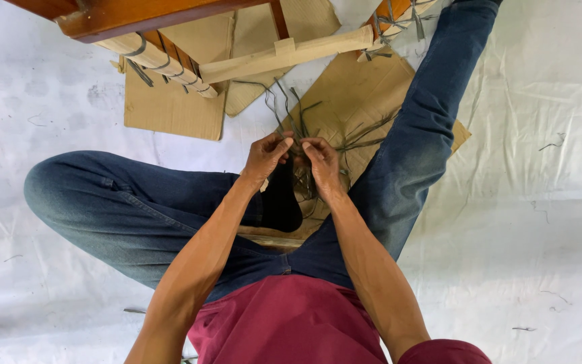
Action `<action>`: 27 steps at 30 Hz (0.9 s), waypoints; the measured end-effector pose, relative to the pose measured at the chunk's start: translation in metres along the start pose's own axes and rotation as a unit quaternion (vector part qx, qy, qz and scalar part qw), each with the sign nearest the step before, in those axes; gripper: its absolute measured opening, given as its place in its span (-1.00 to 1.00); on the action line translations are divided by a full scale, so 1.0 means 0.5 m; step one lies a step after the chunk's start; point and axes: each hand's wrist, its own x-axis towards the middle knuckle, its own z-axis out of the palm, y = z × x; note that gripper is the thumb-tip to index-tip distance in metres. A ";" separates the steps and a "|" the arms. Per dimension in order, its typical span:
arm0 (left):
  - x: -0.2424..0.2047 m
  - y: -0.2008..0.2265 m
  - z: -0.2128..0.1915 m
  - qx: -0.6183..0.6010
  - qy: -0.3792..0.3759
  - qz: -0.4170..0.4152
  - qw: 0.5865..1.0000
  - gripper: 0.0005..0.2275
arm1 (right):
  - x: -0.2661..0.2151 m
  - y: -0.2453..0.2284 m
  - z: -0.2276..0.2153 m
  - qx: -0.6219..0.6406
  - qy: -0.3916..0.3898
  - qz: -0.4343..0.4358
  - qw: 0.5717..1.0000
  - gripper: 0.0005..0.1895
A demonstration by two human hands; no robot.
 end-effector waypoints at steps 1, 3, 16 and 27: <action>0.000 -0.010 -0.002 0.000 0.000 0.000 1.000 -0.69 | 0.002 0.009 -0.003 0.000 0.000 0.000 1.000 -0.79; 0.009 -0.026 -0.007 0.014 -0.001 -0.021 1.000 -0.70 | 0.013 0.021 -0.008 -0.105 -0.035 -0.032 0.993 -0.79; 0.081 -0.023 -0.078 -0.167 0.080 -0.006 0.983 -0.79 | -0.045 -0.046 0.039 -0.272 -0.085 -0.065 0.956 -0.71; 0.149 0.242 -0.135 0.447 0.169 0.452 0.753 -0.74 | 0.040 -0.031 -0.014 0.106 0.256 0.135 0.951 -0.78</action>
